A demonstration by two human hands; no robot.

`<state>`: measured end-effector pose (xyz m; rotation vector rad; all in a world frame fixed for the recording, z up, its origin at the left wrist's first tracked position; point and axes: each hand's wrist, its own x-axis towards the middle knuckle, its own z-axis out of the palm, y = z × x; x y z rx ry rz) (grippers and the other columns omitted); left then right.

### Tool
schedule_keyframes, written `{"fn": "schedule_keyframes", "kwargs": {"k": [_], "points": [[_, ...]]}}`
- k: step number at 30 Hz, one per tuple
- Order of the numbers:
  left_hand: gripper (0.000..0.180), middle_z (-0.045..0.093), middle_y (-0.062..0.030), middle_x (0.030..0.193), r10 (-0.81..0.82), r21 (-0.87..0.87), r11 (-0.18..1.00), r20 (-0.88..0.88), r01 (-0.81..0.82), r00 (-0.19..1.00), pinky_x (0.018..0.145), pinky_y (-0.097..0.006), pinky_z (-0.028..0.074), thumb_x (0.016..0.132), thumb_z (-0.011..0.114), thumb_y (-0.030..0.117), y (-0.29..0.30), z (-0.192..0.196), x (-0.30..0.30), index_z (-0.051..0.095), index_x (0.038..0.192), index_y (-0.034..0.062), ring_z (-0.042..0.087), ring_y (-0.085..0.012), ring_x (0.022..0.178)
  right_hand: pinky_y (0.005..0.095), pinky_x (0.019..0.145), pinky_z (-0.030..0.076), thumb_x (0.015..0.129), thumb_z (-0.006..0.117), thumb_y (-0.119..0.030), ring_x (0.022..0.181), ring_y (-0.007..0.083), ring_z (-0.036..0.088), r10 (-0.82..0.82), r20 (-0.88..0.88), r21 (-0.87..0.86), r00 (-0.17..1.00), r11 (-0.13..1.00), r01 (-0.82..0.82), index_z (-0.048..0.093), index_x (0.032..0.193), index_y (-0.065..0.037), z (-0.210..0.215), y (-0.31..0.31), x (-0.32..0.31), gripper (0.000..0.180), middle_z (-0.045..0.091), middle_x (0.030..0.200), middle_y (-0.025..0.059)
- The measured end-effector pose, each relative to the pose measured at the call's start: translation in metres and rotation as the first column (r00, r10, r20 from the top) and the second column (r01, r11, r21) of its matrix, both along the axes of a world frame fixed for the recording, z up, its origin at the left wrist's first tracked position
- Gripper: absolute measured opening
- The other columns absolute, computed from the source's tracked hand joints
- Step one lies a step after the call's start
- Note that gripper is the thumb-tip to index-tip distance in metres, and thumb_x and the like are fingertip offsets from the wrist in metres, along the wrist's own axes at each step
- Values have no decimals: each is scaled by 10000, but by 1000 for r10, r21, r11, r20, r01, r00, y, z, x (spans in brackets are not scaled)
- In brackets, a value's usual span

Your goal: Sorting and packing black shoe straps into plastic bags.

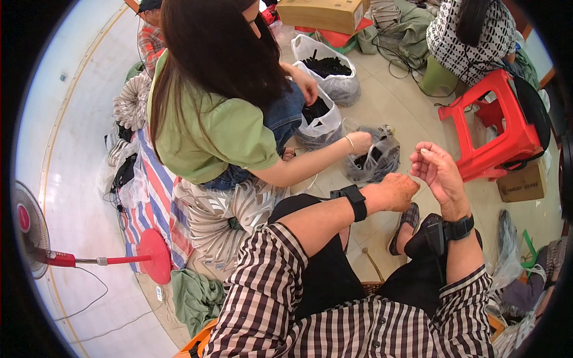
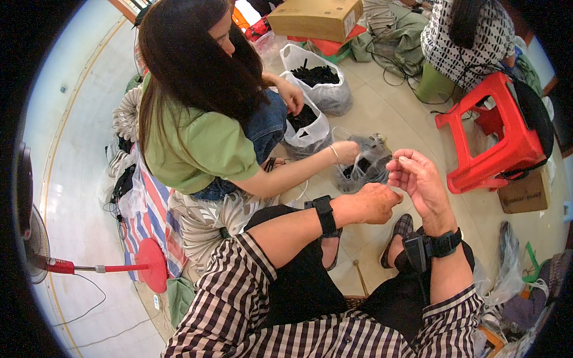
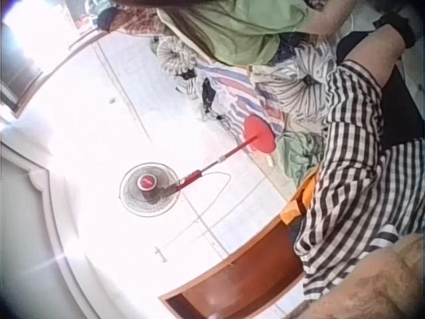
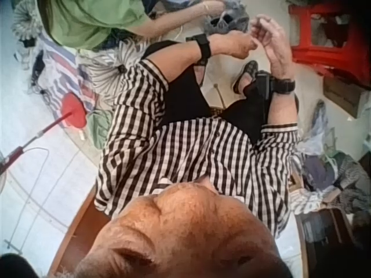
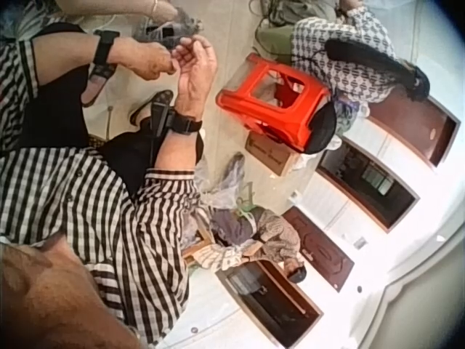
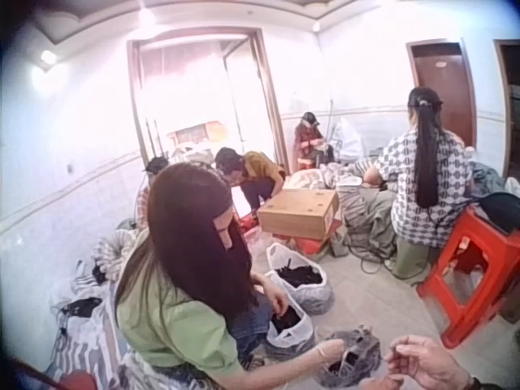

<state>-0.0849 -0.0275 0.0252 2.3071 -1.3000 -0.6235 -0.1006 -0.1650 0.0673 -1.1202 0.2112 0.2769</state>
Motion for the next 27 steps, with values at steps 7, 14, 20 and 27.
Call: {"fn": "schedule_keyframes", "kwargs": {"k": [7,14,20,27], "points": [[260,613,-184,766,4,-13,1000,-28,-5,1000,720,-433,458,694,534,86,2,0,1,568,945,26,603,-340,811,279,699,492,877,485,-139,727,141,575,-70,20,2,997,998,70,517,1005,-44,10,-11,3,163,600,853,66],[264,610,-187,765,-1,40,999,-35,2,999,733,-439,452,692,528,80,0,1,2,561,946,19,597,-351,809,273,710,494,882,488,-145,735,138,573,-47,41,12,998,999,46,513,1005,-47,9,-12,2,160,597,856,62],[273,606,-195,783,-5,30,1000,-44,6,999,738,-443,449,696,512,71,0,-3,1,557,960,18,593,-352,818,268,700,496,884,486,-144,727,133,578,-47,41,22,998,999,46,517,997,-46,11,-12,2,153,601,854,65],[257,606,-190,753,-24,8,1000,-8,24,1000,713,-446,452,695,509,66,1,-4,2,558,942,14,596,-355,793,261,686,498,881,488,-137,714,131,582,-37,34,30,999,999,36,519,997,-43,9,-11,2,153,606,853,68]]}}
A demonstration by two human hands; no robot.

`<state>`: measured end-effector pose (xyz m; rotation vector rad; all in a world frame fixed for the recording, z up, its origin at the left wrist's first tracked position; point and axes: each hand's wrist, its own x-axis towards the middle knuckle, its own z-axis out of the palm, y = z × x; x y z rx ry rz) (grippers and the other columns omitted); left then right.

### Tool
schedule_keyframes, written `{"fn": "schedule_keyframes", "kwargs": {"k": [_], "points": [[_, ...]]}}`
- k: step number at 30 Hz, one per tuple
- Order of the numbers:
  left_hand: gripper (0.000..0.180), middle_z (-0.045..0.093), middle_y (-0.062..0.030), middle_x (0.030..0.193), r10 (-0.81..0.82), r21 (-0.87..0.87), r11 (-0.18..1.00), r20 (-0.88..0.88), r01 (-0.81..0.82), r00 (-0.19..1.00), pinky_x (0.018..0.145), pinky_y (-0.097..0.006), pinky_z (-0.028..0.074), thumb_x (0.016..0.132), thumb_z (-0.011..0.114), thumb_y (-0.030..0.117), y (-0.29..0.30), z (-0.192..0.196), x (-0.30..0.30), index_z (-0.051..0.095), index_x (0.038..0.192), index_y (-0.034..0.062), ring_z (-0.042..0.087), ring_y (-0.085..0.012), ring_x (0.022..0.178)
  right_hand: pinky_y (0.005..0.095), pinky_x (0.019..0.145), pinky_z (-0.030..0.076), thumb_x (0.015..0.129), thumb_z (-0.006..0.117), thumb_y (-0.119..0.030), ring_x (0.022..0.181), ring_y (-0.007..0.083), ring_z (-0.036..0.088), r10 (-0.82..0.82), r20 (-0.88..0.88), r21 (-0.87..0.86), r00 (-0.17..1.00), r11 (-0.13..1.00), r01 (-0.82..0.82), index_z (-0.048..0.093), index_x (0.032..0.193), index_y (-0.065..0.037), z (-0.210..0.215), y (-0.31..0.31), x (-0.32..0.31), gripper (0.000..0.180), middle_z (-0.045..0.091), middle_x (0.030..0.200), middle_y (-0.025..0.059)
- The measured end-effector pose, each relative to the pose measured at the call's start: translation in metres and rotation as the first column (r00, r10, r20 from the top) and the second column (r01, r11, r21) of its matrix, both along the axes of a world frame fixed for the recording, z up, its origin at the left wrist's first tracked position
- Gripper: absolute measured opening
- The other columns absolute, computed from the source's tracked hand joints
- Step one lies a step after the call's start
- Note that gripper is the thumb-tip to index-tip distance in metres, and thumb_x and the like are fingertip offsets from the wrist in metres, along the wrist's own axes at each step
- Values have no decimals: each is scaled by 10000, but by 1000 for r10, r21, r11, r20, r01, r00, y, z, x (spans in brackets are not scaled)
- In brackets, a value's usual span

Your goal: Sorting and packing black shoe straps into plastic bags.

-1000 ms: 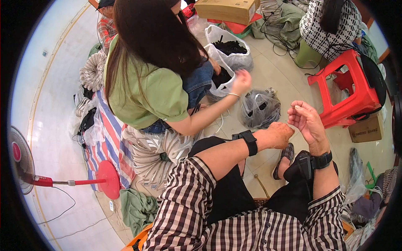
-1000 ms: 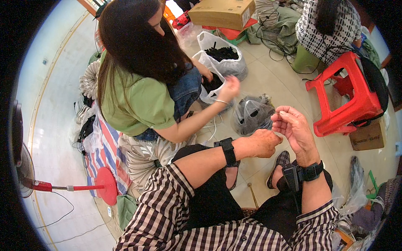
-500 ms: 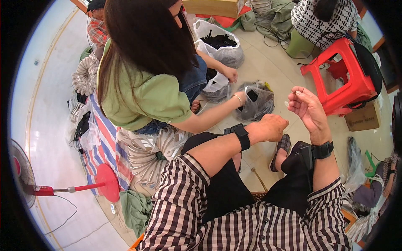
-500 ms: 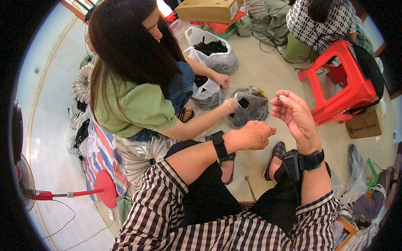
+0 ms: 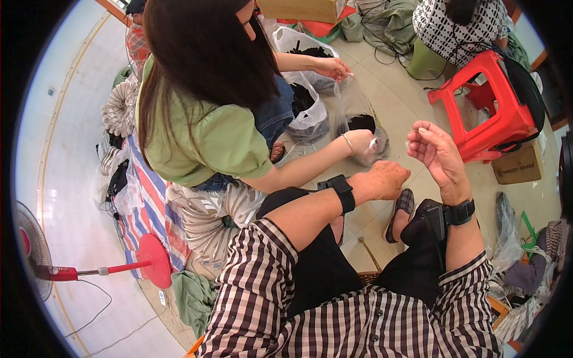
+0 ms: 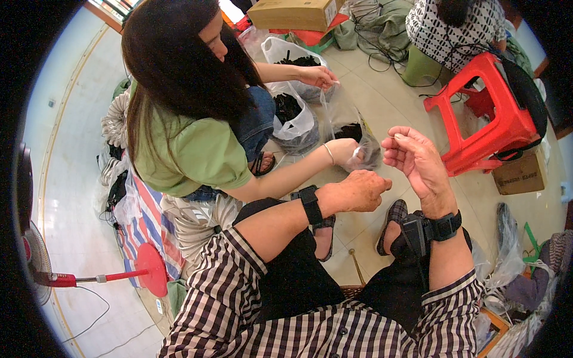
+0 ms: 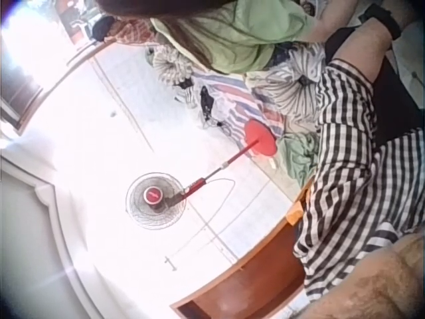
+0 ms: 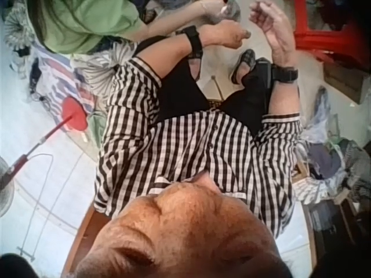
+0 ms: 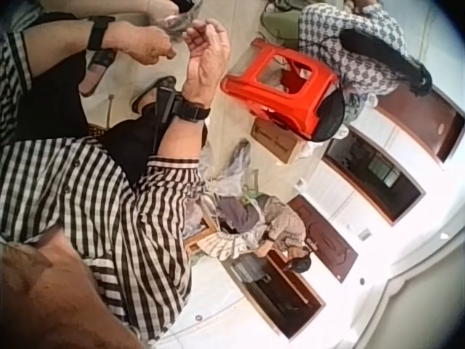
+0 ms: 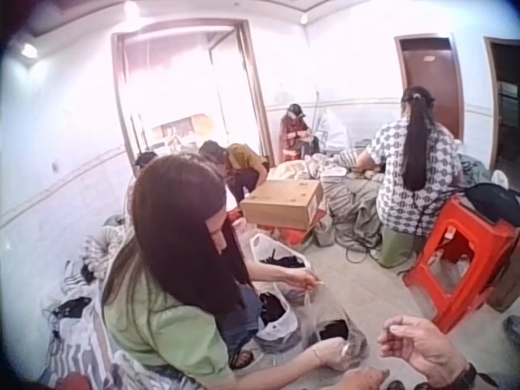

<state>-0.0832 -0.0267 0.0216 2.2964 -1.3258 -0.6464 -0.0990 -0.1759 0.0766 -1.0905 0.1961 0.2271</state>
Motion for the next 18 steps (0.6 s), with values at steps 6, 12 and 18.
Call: {"fn": "schedule_keyframes", "kwargs": {"k": [6,12,18], "points": [[240,606,-186,741,6,16,1000,14,-7,1000,706,-444,453,687,516,74,-1,-2,1,563,914,15,597,-351,788,266,686,498,877,491,-137,711,132,585,-3,-6,-4,1000,1000,3,520,997,-49,-2,1,0,151,608,850,66],[272,608,-187,747,7,-23,1000,8,-7,1000,706,-444,452,682,516,77,0,-2,1,568,942,19,597,-350,792,268,689,496,876,496,-145,712,131,581,5,-6,-10,1000,1000,-5,522,996,-52,-2,1,1,155,608,852,63],[296,608,-193,744,3,-10,1000,5,-3,1000,708,-446,448,676,512,71,0,-2,1,571,961,16,598,-349,784,269,696,492,877,499,-153,719,128,577,6,6,-23,1000,1000,-6,523,996,-55,1,2,0,157,607,855,59]]}}
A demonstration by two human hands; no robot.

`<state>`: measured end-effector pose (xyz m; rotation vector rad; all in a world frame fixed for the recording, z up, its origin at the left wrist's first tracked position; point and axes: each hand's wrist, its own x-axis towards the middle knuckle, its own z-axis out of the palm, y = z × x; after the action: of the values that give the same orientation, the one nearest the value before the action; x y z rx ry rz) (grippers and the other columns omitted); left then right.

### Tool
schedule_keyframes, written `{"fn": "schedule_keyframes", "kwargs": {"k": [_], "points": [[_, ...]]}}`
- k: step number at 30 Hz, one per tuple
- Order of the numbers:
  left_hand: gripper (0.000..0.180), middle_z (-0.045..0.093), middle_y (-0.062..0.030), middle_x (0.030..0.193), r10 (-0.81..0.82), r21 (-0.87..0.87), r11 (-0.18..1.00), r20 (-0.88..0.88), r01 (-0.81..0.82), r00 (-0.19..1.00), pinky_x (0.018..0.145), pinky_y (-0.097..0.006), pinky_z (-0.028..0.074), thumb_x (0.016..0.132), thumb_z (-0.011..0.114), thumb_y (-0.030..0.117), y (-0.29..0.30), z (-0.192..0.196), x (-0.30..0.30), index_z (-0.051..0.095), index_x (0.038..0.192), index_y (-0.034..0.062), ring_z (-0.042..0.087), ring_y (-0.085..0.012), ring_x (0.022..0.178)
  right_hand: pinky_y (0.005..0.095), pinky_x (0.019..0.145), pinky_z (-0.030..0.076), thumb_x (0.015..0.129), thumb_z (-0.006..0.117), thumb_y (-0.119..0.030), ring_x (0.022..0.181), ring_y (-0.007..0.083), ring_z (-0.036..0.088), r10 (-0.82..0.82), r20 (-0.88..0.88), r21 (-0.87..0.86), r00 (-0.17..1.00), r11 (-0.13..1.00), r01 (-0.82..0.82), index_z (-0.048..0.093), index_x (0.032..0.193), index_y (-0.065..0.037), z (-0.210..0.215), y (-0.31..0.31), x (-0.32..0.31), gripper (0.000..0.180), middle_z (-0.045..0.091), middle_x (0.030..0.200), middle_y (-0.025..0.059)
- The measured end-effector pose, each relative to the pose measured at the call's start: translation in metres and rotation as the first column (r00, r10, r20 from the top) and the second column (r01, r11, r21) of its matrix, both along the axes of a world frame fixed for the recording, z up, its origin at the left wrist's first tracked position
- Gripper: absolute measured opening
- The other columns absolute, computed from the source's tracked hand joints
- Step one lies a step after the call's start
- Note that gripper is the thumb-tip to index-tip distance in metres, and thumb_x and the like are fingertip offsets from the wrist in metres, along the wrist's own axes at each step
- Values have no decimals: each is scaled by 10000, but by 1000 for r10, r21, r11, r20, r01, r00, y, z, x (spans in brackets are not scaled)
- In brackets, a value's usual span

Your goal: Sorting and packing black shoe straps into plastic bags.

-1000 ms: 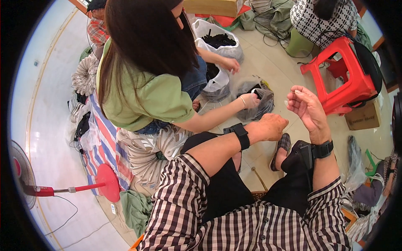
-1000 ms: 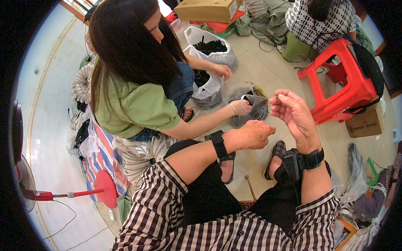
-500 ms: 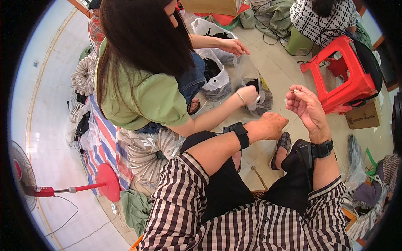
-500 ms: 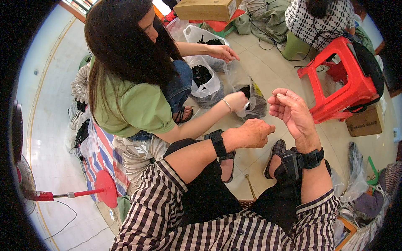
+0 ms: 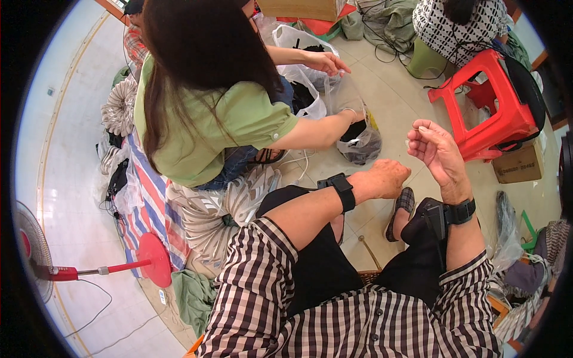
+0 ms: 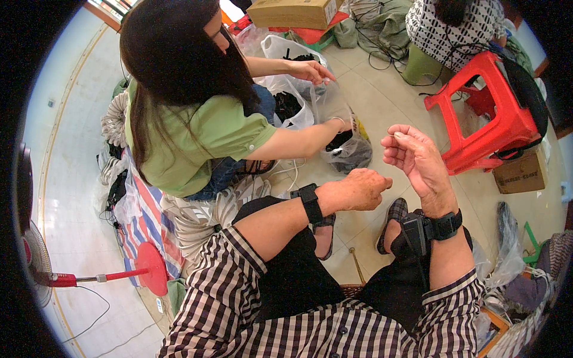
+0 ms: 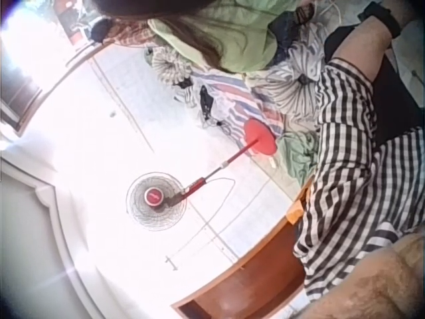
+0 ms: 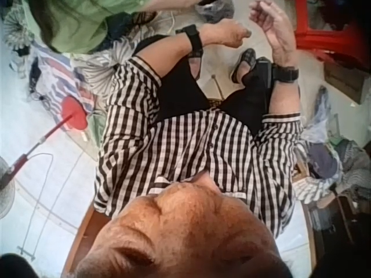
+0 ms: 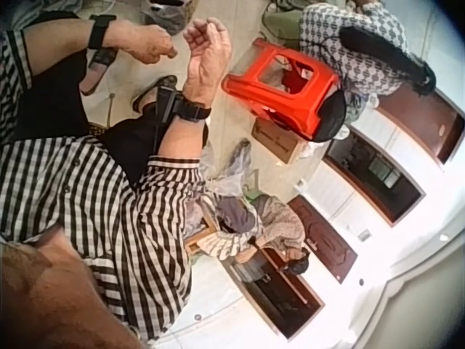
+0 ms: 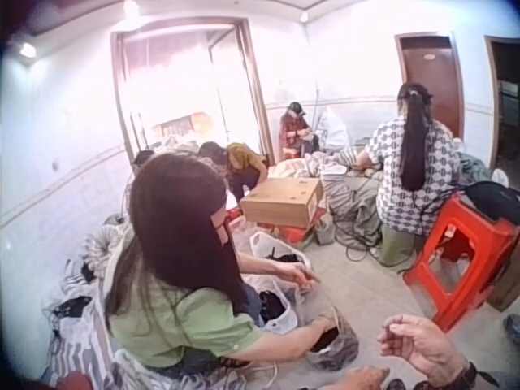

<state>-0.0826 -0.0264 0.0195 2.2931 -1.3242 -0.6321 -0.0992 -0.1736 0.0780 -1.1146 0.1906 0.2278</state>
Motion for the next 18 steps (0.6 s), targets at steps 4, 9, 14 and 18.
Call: {"fn": "schedule_keyframes", "kwargs": {"k": [4,9,14,18], "points": [[287,606,-193,730,10,-40,999,14,-9,1000,706,-448,448,669,512,66,1,0,-1,573,945,13,599,-349,768,268,701,491,876,502,-158,723,127,575,4,3,-1,1000,1000,-4,524,999,-55,-1,-1,0,161,606,857,57],[249,597,-191,713,11,-27,1000,-7,-12,1000,692,-451,450,660,515,60,0,1,-1,565,898,6,595,-353,760,269,705,491,875,506,-160,725,126,574,11,2,-3,1000,1000,-11,524,1002,-56,-2,-1,0,165,605,857,55],[218,591,-189,704,11,-30,999,-4,-11,1000,681,-453,451,657,519,58,1,0,0,553,865,3,590,-358,756,270,703,488,874,507,-161,722,124,572,10,-3,-8,1000,1000,-10,524,1000,-57,-2,1,0,164,605,857,55],[214,591,-188,703,7,-43,999,-2,-7,1000,679,-453,451,661,525,65,0,-1,0,551,866,5,590,-359,755,269,699,487,873,507,-159,726,126,572,9,-6,-10,1000,1000,-10,524,995,-57,-3,-1,1,160,604,858,56]]}}
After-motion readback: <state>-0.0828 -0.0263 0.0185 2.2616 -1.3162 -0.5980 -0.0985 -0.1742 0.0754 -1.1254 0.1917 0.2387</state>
